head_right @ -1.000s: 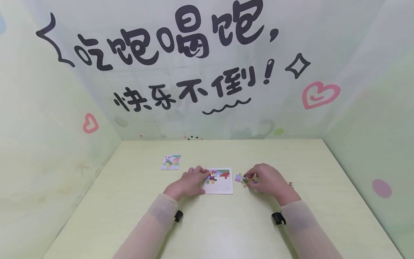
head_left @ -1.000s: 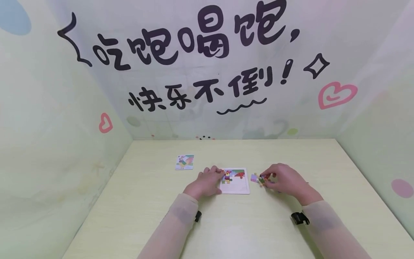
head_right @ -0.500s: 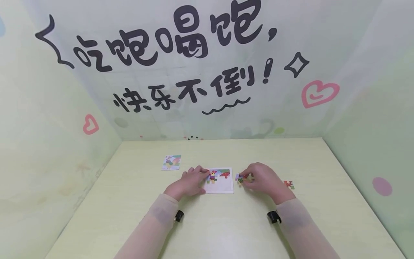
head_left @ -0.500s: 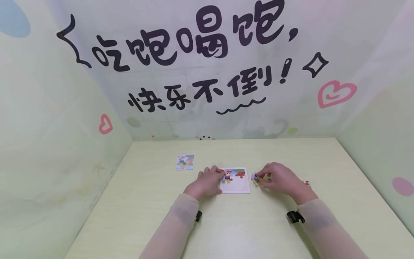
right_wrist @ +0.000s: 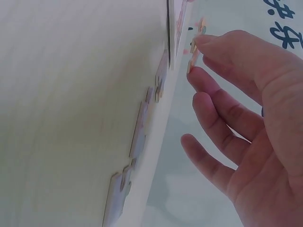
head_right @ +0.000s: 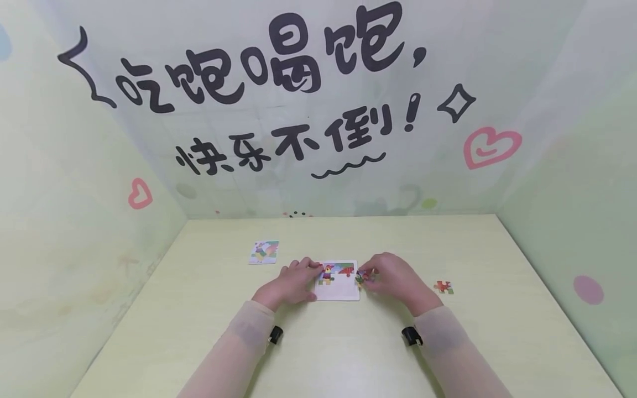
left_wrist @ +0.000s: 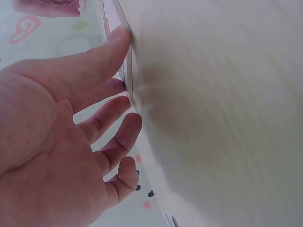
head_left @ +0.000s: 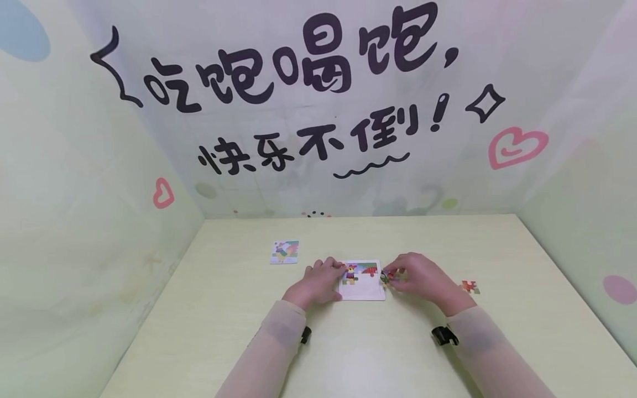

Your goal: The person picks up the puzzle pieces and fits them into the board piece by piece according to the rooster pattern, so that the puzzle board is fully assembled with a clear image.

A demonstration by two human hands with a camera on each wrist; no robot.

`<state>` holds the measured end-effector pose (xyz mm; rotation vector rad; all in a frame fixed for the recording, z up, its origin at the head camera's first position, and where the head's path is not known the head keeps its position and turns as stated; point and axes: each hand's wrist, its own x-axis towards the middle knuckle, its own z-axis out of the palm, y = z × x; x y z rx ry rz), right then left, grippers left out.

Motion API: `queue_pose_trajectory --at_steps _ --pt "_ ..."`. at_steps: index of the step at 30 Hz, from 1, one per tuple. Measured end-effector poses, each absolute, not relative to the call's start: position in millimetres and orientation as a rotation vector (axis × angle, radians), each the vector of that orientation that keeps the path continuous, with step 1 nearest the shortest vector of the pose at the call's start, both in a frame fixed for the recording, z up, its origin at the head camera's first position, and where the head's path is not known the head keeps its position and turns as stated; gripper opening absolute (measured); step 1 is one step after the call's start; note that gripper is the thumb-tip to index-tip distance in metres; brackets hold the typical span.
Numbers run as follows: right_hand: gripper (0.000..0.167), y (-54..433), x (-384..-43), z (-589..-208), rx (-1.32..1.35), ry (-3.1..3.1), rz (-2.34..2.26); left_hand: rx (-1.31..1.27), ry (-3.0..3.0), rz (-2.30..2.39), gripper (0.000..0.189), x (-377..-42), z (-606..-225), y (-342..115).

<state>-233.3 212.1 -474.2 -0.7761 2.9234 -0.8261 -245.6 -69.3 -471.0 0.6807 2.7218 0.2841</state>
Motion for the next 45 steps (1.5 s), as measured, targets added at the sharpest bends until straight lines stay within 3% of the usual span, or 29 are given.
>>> queue_pose_trajectory --at_steps 25,45 --pt "0.024 187 -234 -472 -0.963 3.002 -0.711 0.683 2.715 0.306 0.079 -248 -472 -68" --pt "0.019 166 -241 -475 -0.922 2.992 -0.657 0.697 2.707 0.312 0.078 -247 -470 -70"
